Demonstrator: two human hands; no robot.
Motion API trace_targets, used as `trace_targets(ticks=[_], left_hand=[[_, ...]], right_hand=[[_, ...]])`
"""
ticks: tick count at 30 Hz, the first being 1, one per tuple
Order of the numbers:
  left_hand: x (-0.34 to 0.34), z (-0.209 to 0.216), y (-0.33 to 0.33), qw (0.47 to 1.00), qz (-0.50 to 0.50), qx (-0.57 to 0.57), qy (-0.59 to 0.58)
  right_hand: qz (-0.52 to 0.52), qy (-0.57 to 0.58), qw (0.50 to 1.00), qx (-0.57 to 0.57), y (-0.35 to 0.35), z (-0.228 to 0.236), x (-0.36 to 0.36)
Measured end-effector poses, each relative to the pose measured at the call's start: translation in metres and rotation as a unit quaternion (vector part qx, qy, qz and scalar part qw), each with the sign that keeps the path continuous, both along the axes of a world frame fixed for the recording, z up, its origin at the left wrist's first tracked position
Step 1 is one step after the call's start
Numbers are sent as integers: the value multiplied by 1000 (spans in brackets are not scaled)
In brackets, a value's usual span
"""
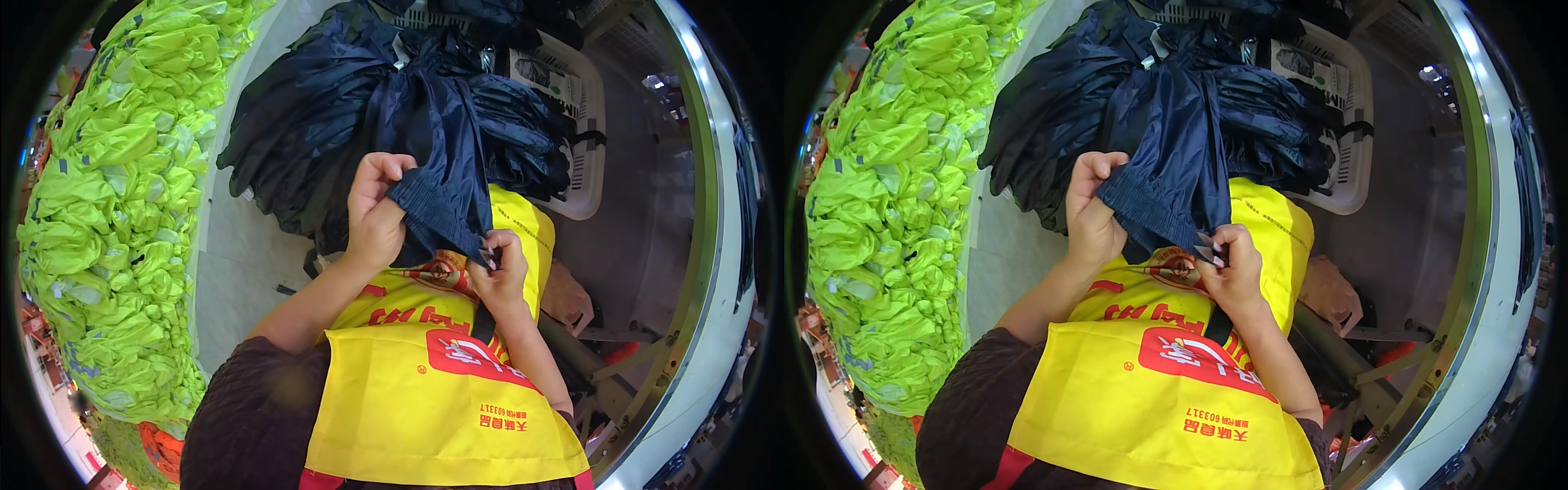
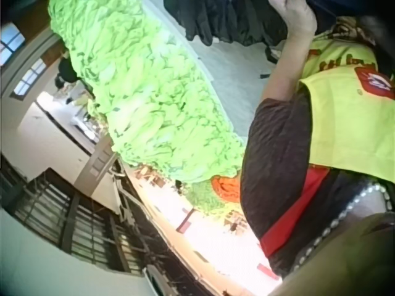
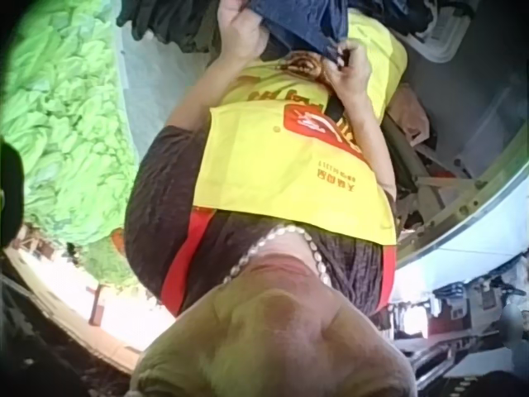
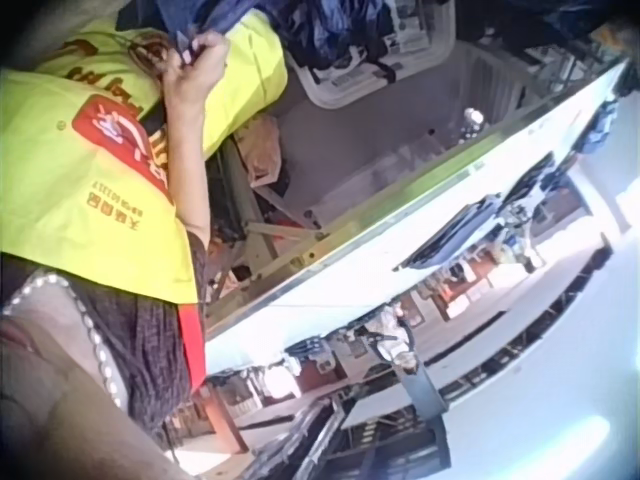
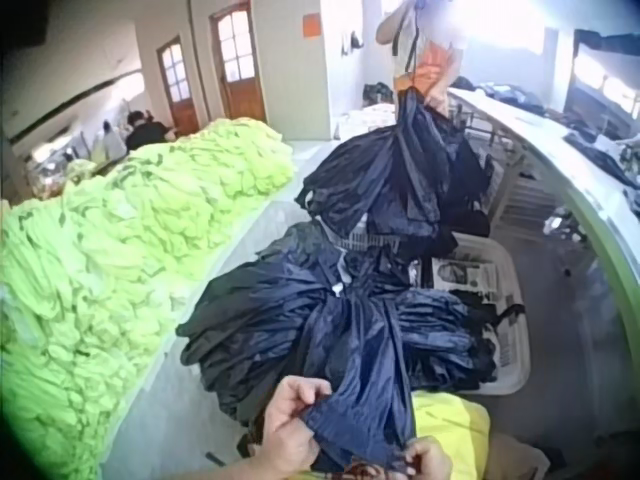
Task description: The person uses a small blade to cut tags off black garments. They pick up each garment, cut the tag, and place the item back on the pile.
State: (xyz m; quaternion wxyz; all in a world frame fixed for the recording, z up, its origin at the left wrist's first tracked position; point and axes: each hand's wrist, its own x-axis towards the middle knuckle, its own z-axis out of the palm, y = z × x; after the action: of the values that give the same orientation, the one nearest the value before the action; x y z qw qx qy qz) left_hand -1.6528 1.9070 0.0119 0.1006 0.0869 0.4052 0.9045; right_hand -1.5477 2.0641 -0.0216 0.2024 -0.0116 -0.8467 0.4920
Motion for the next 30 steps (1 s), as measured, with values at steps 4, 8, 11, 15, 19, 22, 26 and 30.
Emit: trace_targets(ticks=[4, 8, 11, 15, 19, 22, 26, 30], left_hand=[[-8, 7, 2, 998, -44, 37, -41], [-11, 4, 6, 997, -57, 38, -40], [-7, 5, 12, 998, -63, 16, -22], [-9, 9, 14, 989, -47, -126, 66], [-10, 17, 15, 986, -66, -124, 91], [-14, 19, 16, 987, -60, -133, 64], [-15, 24, 22, 984, -84, -140, 69], [-24, 26, 20, 991, -26, -127, 41]], right_hand=[[87, -115, 982, -126, 11, 35, -10], [67, -28, 997, -38, 18, 77, -34], [104, 35, 993, 35, -4, 101, -54], [104, 173, 976, 78, -8, 56, -66], [36, 157, 976, -143, -4, 53, -60], [9, 85, 890, -448, 7, 64, -42], [-20, -3, 918, -396, 23, 55, -33], [-65, -41, 969, -235, 28, 45, -18]])
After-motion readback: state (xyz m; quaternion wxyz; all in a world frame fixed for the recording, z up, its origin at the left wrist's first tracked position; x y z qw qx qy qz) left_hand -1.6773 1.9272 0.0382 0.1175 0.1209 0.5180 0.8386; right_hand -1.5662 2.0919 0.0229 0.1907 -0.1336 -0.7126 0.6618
